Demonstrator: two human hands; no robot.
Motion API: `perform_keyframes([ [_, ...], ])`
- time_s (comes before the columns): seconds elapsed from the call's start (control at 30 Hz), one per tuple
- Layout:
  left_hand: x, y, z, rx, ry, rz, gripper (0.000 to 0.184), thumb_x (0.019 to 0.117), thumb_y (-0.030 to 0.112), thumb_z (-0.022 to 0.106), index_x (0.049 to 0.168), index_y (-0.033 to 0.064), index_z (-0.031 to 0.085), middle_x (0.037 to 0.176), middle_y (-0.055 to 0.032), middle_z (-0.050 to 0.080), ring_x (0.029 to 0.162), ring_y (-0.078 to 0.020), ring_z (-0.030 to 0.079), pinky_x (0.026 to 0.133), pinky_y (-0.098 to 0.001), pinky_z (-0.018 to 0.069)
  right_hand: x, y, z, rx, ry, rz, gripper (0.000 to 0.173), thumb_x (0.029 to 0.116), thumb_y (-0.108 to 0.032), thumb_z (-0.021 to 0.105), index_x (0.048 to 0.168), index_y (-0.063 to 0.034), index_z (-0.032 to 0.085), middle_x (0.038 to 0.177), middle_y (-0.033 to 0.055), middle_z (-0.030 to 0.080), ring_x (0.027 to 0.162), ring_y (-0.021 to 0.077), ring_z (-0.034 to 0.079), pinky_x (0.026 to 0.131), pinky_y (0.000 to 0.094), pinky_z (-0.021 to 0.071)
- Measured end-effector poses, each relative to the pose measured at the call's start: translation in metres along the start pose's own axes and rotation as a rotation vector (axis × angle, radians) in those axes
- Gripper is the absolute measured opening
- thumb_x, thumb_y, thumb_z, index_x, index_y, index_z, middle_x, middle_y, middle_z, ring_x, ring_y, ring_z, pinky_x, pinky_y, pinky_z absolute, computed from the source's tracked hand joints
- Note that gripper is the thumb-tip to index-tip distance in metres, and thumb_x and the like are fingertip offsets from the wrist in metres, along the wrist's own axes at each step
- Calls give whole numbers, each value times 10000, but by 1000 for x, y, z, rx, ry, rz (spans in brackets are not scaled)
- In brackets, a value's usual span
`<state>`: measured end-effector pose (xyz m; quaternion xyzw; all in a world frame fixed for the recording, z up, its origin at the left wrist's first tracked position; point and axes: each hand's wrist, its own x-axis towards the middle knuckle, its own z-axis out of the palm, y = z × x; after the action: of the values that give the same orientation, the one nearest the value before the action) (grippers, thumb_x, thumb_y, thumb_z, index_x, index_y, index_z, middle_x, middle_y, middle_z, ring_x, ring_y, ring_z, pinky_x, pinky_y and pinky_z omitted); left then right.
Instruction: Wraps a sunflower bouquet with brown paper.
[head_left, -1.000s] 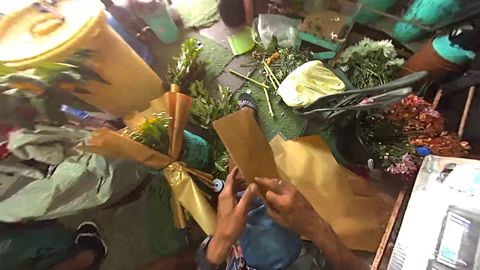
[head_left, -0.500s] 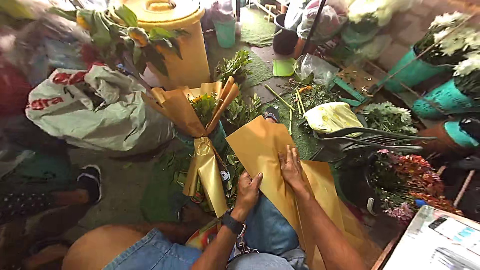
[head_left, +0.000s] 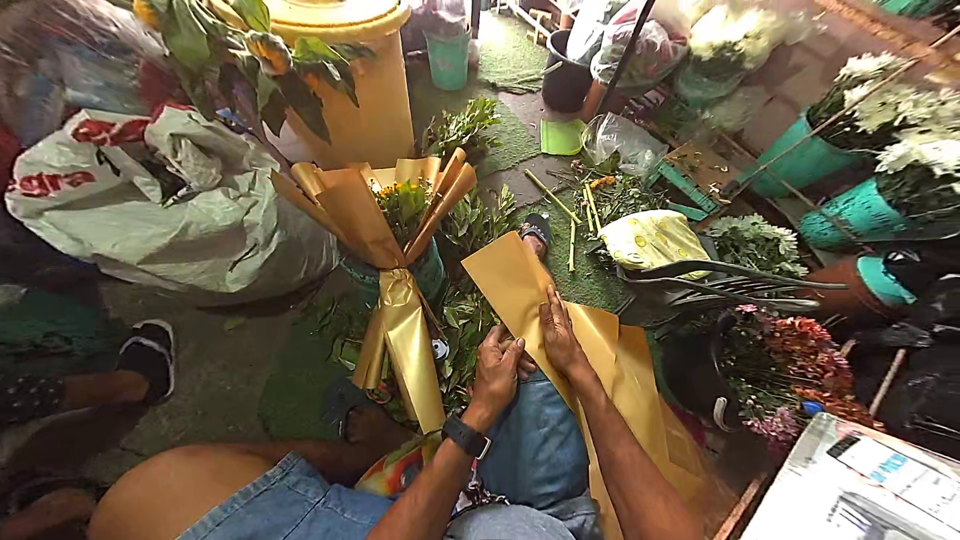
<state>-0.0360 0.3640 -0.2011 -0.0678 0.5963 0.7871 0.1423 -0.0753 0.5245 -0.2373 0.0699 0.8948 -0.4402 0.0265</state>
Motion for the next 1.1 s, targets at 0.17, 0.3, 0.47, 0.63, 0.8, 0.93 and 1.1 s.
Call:
perform_keyframes([
  [0.17,9,4,1,31,122,28,211,1038,157,584,1097,-39,633,797,-107,710,611,-162,682,550,-306,593,-10,-9,3,-53,15,-48,752,1067,-560,300,1622,-53,276,1689,196,210,1565,320,218,1275,523,207],
  [0.3,10,45,-12,27,53,403,141,988,37,586,1062,-49,669,969,-79,737,925,-134,718,876,-339,611,10,-38,-36,205,4,-81,801,1020,-572,456,1608,-53,292,1643,207,304,1513,300,330,1226,509,330],
  [0.47,-17,156,-78,-129,-137,648,163,921,91,703,1065,161,735,1000,9,756,941,-107,711,884,-350,605,95,-110,-68,456,-458,7,704,1024,-641,413,1558,-181,404,1432,63,607,1273,206,600,1046,444,500],
  [0.63,-43,235,-147,-48,-60,731,186,894,136,710,1075,172,728,990,-11,744,910,-115,708,848,-352,605,100,-226,-47,620,-869,-125,359,1058,-445,499,1185,-145,650,940,15,737,807,98,713,712,287,612],
  [0.8,-72,285,-176,165,174,647,189,906,67,607,1074,104,687,937,-18,747,807,-109,714,720,-315,619,75,-318,-82,703,-589,-455,250,994,-160,640,1225,-66,625,967,60,736,817,140,720,738,338,633],
  [0.93,-74,309,-167,245,141,721,220,972,93,638,1188,116,675,1037,-8,737,891,-114,709,790,-321,615,60,-352,-123,585,-338,-590,283,935,-139,739,1185,-24,671,982,79,749,864,163,730,804,365,632],
  [1.1,-66,329,-142,234,-168,900,310,866,15,708,1154,126,678,1033,-2,744,904,-102,715,807,-303,620,36,-324,-189,603,-382,-811,348,871,-194,785,1184,-93,673,1048,17,746,963,125,715,885,356,615],
])
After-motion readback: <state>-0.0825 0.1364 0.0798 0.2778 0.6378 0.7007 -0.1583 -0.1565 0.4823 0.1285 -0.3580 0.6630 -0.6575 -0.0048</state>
